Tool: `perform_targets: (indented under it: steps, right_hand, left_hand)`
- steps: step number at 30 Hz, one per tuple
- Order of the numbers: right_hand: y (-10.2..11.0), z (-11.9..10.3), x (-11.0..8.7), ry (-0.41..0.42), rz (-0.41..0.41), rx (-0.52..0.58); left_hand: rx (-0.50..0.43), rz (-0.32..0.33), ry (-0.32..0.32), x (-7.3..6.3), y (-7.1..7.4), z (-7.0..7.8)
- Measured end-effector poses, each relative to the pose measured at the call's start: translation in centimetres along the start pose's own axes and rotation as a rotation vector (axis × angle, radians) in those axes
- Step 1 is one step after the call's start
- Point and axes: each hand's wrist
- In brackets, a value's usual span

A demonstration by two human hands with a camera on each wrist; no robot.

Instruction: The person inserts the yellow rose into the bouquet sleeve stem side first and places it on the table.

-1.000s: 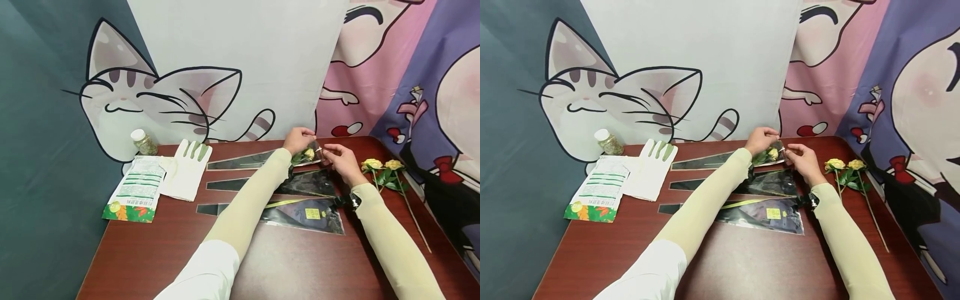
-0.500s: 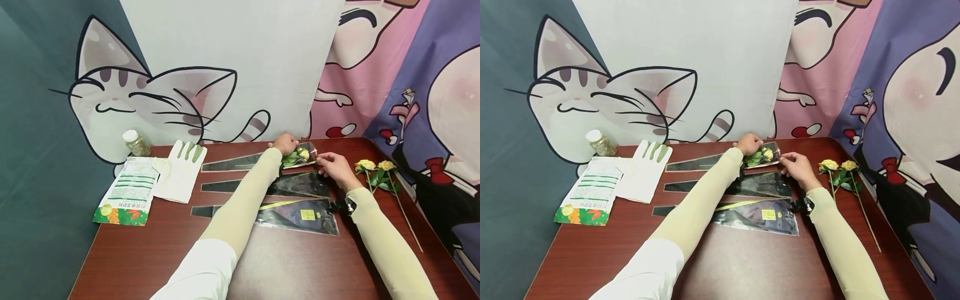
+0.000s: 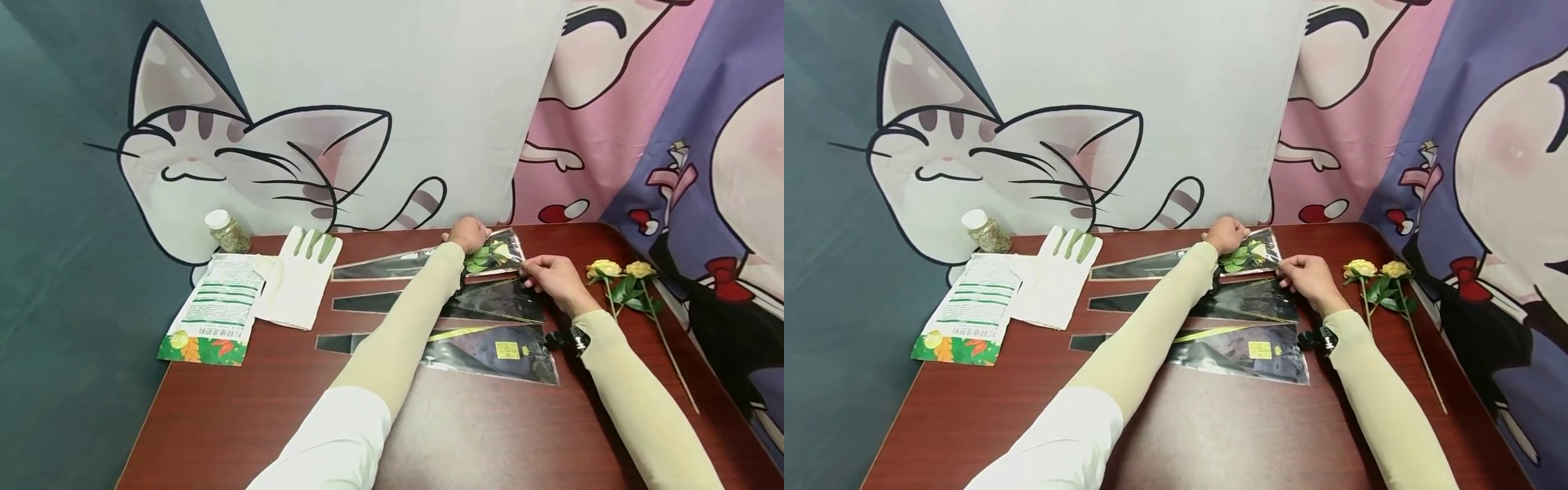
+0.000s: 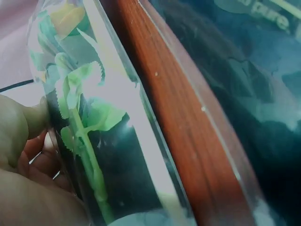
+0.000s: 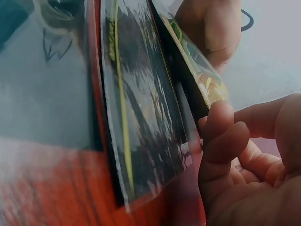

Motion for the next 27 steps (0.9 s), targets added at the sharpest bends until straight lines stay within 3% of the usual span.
perform_targets:
  steps: [3,9,15,21,27]
  right_hand:
    - [0.0,-0.1,0.0,0.009,-0.003,0.009]
    - [-0.2,-0.5,-0.1,-0.005,-0.023,0.017]
    - [0.2,-0.7,-0.2,0.023,0.007,-0.012]
    - [1.1,-1.2,-0.9,0.047,0.08,0.056]
    - [1.4,-0.5,-1.4,0.052,0.068,0.037]
  left_hand:
    - [0.022,0.0,0.024,0.9,-0.3,-0.1]
    - [-0.026,0.046,-0.024,-2.0,0.9,0.2]
    - [-0.06,0.088,-0.089,-2.7,1.5,-0.1]
    - [-0.122,0.152,-0.173,-3.9,2.0,0.6]
    - [-0.152,0.157,-0.205,-5.6,1.8,0.8]
Point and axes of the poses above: each hand's wrist, its own x-axis towards the middle knuckle, its own y-axis out of the back of the hand, z = x × y, and after that the axes turned 10 degrees about -x, right-handed
